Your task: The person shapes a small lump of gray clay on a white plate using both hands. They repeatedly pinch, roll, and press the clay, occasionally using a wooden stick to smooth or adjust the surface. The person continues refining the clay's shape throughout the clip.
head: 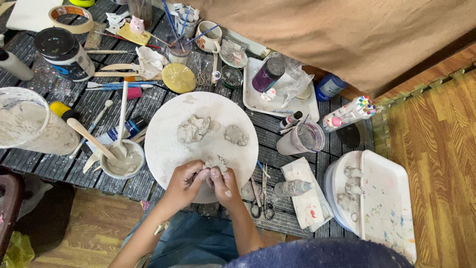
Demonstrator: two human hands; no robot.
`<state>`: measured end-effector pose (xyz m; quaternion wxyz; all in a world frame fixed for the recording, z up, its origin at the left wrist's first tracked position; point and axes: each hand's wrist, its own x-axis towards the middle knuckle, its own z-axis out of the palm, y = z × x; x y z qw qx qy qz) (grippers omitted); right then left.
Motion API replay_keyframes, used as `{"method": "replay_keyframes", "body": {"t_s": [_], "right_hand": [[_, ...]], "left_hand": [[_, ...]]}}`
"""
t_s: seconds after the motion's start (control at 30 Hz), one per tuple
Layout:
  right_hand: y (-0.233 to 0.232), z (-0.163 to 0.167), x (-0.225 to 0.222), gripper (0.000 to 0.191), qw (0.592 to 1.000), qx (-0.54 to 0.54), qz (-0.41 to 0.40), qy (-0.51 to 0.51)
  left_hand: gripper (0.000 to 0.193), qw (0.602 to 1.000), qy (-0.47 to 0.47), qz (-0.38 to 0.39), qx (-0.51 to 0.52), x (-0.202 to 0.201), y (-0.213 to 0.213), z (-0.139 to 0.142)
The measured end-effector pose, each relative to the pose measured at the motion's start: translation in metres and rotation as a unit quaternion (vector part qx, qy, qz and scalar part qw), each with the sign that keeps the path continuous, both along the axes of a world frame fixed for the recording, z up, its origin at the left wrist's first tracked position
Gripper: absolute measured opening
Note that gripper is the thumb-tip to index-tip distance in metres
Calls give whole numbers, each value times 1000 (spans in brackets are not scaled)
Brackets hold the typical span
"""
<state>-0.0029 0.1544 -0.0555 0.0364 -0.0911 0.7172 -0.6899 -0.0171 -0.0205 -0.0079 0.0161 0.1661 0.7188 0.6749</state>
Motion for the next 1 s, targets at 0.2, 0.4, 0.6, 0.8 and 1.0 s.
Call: {"method": "replay_keyframes", "body": {"t_s": [0.2, 0.4, 0.6, 0.8, 1.0], "right_hand": [[4, -8, -6, 48, 997, -27, -30, 72], [13, -12, -11, 41, 992, -114, -41, 30], [28, -22, -5, 32, 977, -110, -112, -147], [24, -29, -2, 22, 982, -170, -73, -26], [20, -4, -1, 58, 978, -207, 34, -18]], "left_hand": [[21, 997, 57, -29, 42, -3, 4, 0], [22, 998, 47, -23, -39, 4, 4, 6], [22, 1000, 18, -19, -15, 6, 10, 5], [36, 995, 41, -5, -92, 7, 14, 2], [19, 1000, 9, -5, 1, 9, 10, -1]]}}
